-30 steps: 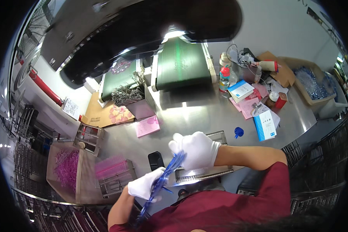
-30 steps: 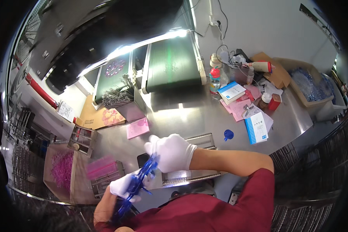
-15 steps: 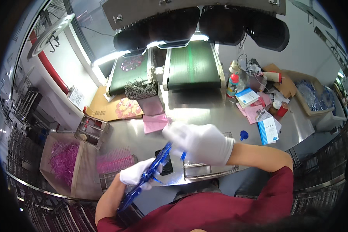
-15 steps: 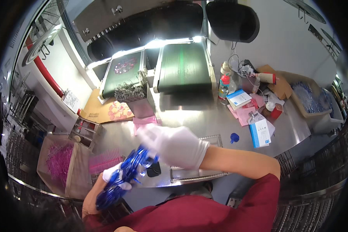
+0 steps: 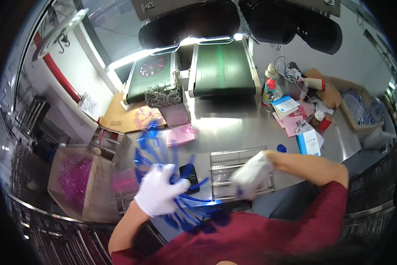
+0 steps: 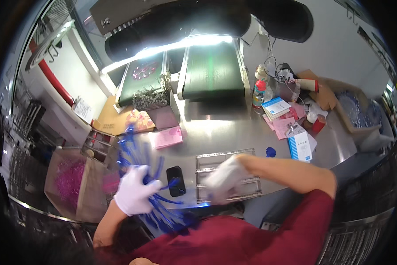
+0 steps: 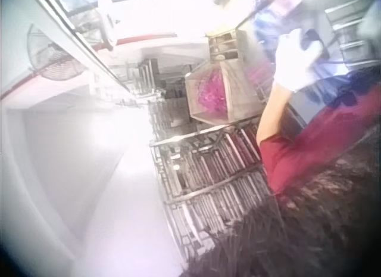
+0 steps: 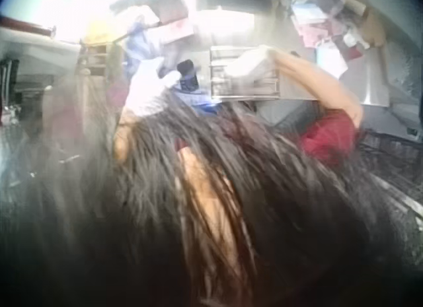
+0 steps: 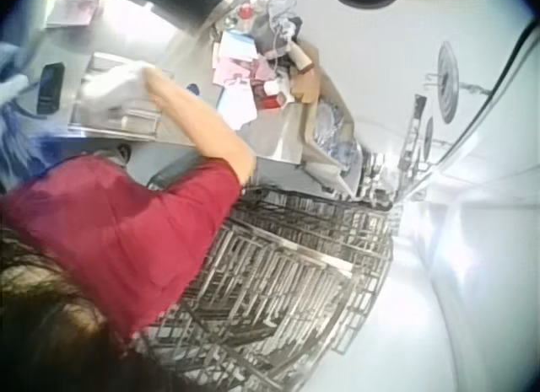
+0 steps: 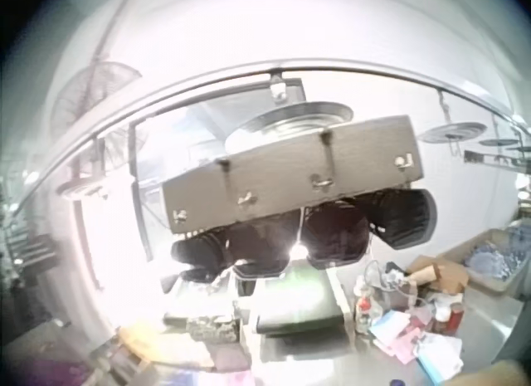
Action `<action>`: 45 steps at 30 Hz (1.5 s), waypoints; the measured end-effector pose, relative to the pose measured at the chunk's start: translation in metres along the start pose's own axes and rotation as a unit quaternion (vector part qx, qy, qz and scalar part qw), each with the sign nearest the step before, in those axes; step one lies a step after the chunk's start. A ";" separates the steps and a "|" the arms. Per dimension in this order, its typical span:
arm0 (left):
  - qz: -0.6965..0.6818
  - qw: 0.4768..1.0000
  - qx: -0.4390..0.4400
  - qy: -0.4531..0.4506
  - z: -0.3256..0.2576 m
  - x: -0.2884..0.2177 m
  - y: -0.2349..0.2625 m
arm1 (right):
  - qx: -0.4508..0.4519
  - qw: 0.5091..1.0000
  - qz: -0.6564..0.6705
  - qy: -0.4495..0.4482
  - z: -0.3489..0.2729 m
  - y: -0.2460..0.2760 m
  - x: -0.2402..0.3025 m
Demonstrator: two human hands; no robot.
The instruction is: The person assembles decorative flower-like items by inserting pink and blue plastic strands into metal racks on a stainless steel table. They repeatedly pick up strands, arrange them into the racks, and place completed units on the table or nearby shelves.
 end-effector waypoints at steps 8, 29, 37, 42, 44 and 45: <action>-0.547 0.700 0.118 0.444 -0.052 0.060 -0.051 | -0.585 0.586 -0.515 0.221 0.012 0.032 0.122; 0.062 0.951 -0.228 -0.201 0.039 -0.002 0.014 | -0.065 0.650 0.753 -0.074 0.062 -0.119 0.008; 0.002 0.996 -0.062 -0.062 0.016 0.008 -0.036 | -0.462 0.877 -0.125 0.041 0.054 -0.107 0.024; -0.058 0.996 -0.060 0.038 0.006 0.008 -0.037 | -0.370 0.908 0.172 0.093 0.051 -0.106 0.027; -0.084 0.994 -0.015 0.065 -0.006 0.025 -0.034 | -0.198 0.946 0.251 0.056 0.037 -0.112 0.015; -0.023 0.991 -0.062 0.121 -0.022 0.045 -0.022 | -0.142 0.937 0.310 0.077 0.026 -0.127 0.009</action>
Point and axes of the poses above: each hand's wrist, its own z-axis towards the middle knuckle, its own y-axis out of the back of the hand, x = y × z, the point moved 3 cm from there along z, towards the middle knuckle, and after that the axes turned 13 degrees about -x, right-handed, at the moved point
